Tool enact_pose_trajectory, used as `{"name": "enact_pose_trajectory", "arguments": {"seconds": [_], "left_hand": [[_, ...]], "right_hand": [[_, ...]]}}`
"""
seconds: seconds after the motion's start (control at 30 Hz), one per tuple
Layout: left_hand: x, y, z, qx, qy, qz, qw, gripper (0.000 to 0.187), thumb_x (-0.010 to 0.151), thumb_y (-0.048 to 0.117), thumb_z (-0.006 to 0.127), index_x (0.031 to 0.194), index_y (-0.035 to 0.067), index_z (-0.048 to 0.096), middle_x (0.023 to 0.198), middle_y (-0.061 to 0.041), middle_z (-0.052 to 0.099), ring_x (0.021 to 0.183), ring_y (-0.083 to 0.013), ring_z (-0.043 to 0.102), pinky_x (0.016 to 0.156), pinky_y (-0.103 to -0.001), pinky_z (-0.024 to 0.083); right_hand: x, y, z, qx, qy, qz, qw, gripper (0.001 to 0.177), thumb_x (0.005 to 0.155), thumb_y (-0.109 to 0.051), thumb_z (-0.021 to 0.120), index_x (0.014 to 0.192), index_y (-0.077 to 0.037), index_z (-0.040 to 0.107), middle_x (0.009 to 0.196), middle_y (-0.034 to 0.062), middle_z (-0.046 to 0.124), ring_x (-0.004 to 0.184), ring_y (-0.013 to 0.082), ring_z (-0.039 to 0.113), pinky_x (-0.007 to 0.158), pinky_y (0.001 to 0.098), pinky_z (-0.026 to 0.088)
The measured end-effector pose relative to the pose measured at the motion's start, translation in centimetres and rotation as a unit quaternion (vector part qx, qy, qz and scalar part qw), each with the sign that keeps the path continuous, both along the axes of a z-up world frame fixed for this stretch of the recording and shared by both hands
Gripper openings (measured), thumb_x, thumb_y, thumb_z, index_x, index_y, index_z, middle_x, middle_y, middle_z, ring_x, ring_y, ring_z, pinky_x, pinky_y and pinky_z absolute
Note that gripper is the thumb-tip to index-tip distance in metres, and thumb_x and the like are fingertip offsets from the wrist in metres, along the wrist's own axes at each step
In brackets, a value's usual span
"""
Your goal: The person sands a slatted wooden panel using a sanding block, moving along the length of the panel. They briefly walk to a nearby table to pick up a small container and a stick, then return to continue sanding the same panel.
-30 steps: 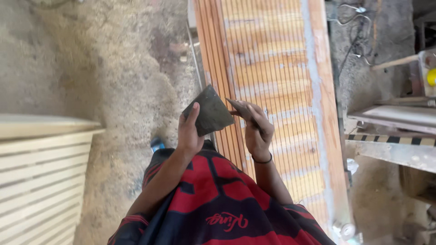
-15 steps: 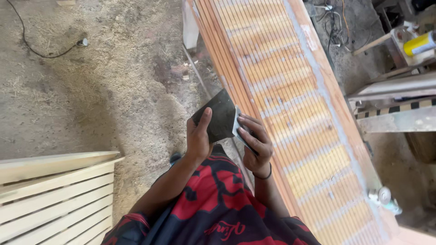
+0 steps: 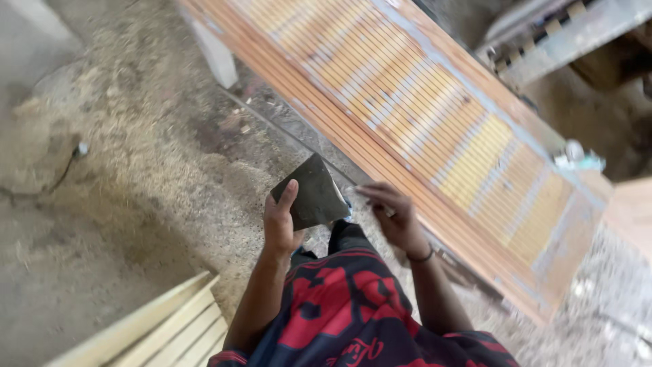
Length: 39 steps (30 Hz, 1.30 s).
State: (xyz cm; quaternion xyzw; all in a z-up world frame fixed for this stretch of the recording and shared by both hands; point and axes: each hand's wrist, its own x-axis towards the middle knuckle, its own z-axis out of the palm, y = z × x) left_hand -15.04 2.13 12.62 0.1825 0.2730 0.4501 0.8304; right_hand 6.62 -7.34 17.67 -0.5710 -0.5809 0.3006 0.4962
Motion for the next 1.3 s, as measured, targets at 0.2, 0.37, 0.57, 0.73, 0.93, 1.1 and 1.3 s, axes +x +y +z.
{"name": "enact_pose_trajectory", "arguments": {"seconds": [0.2, 0.37, 0.57, 0.73, 0.93, 1.1, 1.3], "left_hand": [[0.8, 0.5, -0.4, 0.044, 0.056, -0.375, 0.924, 0.042, 0.094, 0.025, 0.069, 0.126, -0.001, 0.068, 0.109, -0.01, 0.075, 0.094, -0.0165, 0.073, 0.082, -0.031, 0.061], [3.5, -2.5, -1.4, 0.078, 0.195, -0.447, 0.869, 0.037, 0.096, 0.023, 0.072, 0.12, -0.005, 0.069, 0.1, -0.011, 0.072, 0.084, -0.0185, 0.07, 0.069, -0.032, 0.058], [5.4, -2.5, -2.3, 0.043, 0.035, -0.334, 0.941, 0.023, 0.096, 0.014, 0.071, 0.11, -0.003, 0.066, 0.095, -0.012, 0.073, 0.075, -0.0247, 0.074, 0.065, -0.039, 0.064], [10.8, -6.2, -2.8, 0.068, 0.049, -0.322, 0.943, 0.022, 0.104, 0.012, 0.069, 0.118, -0.004, 0.065, 0.106, -0.014, 0.071, 0.087, -0.0241, 0.074, 0.069, -0.034, 0.059], [21.6, -16.2, -1.2, 0.149, 0.057, -0.438, 0.885, 0.045, 0.1, 0.018, 0.062, 0.139, -0.004, 0.058, 0.129, -0.014, 0.068, 0.117, -0.021, 0.067, 0.099, -0.034, 0.055], [28.7, -23.1, 2.5, 0.271, 0.071, -0.515, 0.81, 0.044, 0.106, 0.018, 0.056, 0.143, -0.006, 0.058, 0.136, -0.013, 0.067, 0.123, -0.0166, 0.062, 0.108, -0.028, 0.047], [34.0, -26.7, 3.8, 0.306, 0.095, -0.588, 0.743, 0.039, 0.108, 0.02, 0.056, 0.137, -0.005, 0.063, 0.108, -0.001, 0.063, 0.098, -0.007, 0.055, 0.088, -0.023, 0.046]], "right_hand": [[1.8, -4.2, 1.6, -0.07, 0.094, -0.233, 0.965, 0.035, 0.075, -0.016, 0.089, 0.098, -0.002, 0.067, 0.077, 0.0008, 0.06, 0.068, 0.0101, 0.055, 0.058, 0.0272, 0.044], [1.9, -5.0, 3.4, -0.107, 0.0, -0.232, 0.967, 0.051, 0.065, -0.032, 0.099, 0.084, -0.007, 0.059, 0.068, -0.0076, 0.048, 0.065, 0.0031, 0.045, 0.054, 0.0244, 0.039], [5.4, -11.5, 2.0, -0.171, 0.005, -0.303, 0.937, 0.055, 0.061, -0.036, 0.1, 0.075, -0.005, 0.057, 0.062, -0.0041, 0.048, 0.063, 0.0047, 0.046, 0.052, 0.0271, 0.04], [9.1, -21.5, -2.2, -0.081, 0.038, -0.338, 0.937, 0.038, 0.081, -0.025, 0.092, 0.095, -0.005, 0.063, 0.077, -0.0036, 0.06, 0.075, 0.0051, 0.053, 0.063, 0.025, 0.049], [14.3, -34.3, -3.3, -0.007, 0.289, -0.341, 0.894, 0.012, 0.097, 0.0, 0.067, 0.104, -0.004, 0.059, 0.101, 0.0023, 0.063, 0.087, 0.0085, 0.066, 0.061, 0.0291, 0.063], [17.0, -40.7, 1.8, -0.024, -0.024, -0.358, 0.933, 0.031, 0.1, 0.007, 0.063, 0.129, -0.004, 0.063, 0.127, 0.013, 0.066, 0.115, 0.0237, 0.069, 0.091, 0.0361, 0.062], [19.4, -42.7, 7.2, -0.089, -0.325, -0.314, 0.887, 0.063, 0.074, 0.005, 0.067, 0.135, -0.012, 0.066, 0.135, 0.0148, 0.061, 0.129, 0.0376, 0.059, 0.103, 0.0471, 0.054]]}}
